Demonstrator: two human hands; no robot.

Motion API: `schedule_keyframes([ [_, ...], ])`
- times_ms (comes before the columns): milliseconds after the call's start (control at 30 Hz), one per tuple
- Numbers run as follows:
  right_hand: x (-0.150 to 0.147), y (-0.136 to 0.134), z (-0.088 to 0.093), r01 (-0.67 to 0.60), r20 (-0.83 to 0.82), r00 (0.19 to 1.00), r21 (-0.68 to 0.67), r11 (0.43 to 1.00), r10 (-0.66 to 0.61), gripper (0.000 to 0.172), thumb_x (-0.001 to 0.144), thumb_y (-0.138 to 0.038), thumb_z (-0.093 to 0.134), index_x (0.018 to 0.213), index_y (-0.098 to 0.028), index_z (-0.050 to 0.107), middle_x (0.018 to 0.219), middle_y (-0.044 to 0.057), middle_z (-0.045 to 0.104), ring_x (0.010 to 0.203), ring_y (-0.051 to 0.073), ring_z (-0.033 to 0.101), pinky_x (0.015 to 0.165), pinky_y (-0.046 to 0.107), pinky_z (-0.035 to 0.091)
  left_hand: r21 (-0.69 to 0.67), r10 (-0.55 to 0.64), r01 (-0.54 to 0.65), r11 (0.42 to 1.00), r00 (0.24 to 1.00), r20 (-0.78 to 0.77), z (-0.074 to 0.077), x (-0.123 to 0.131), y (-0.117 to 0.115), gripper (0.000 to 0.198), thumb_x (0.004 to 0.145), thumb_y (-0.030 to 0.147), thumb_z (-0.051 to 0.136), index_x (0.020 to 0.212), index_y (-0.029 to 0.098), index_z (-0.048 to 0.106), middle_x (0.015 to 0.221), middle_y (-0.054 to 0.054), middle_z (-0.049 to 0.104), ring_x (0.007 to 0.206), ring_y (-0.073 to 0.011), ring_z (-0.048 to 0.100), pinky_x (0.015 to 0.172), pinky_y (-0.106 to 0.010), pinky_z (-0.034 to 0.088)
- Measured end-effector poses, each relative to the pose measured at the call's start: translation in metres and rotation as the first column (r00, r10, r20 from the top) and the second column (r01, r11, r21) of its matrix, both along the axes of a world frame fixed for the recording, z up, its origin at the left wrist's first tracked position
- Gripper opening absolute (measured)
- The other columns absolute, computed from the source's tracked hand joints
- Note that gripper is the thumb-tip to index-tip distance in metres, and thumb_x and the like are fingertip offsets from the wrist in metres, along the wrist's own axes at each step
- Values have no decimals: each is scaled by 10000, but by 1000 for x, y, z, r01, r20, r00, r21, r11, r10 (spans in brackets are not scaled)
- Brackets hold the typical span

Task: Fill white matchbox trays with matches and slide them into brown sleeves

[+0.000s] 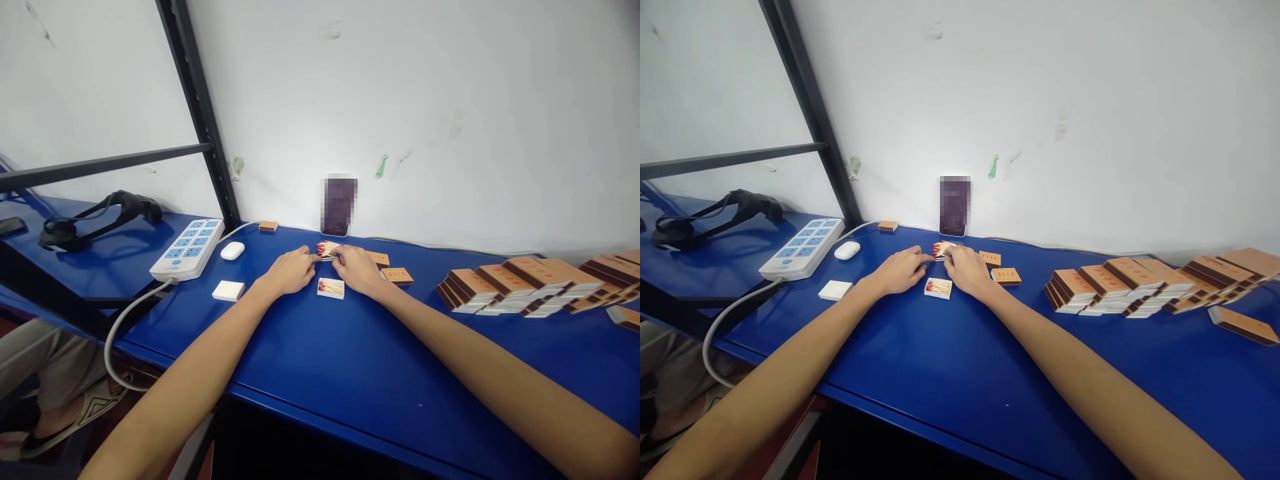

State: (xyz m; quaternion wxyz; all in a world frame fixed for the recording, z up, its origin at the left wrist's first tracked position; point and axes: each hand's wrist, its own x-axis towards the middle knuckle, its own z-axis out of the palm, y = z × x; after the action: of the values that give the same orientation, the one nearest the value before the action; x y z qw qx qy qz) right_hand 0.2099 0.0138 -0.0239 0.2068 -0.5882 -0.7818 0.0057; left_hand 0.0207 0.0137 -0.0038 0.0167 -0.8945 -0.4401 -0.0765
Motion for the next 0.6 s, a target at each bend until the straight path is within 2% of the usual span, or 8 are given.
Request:
schedule_keyframes([
  [167,0,0,0,12,-12,1000,6,1000,-12,278,889,-193,437,1035,-177,674,995,86,700,900,215,623,760,296,408,16,-8,8,1000,1000,-16,0,0,0,444,920,242,369,1328,268,543,1011,-83,553,901,-235,617,786,-352,493],
  [600,-1,0,2,27,2,1000,-28,999,-27,307,900,-206,442,1083,-174,686,983,87,711,909,208,628,776,283,412,11,0,0,1000,1000,1,-1,-1,0,422,926,251,369,1312,257,540,1057,-88,556,928,-238,617,801,-357,493],
])
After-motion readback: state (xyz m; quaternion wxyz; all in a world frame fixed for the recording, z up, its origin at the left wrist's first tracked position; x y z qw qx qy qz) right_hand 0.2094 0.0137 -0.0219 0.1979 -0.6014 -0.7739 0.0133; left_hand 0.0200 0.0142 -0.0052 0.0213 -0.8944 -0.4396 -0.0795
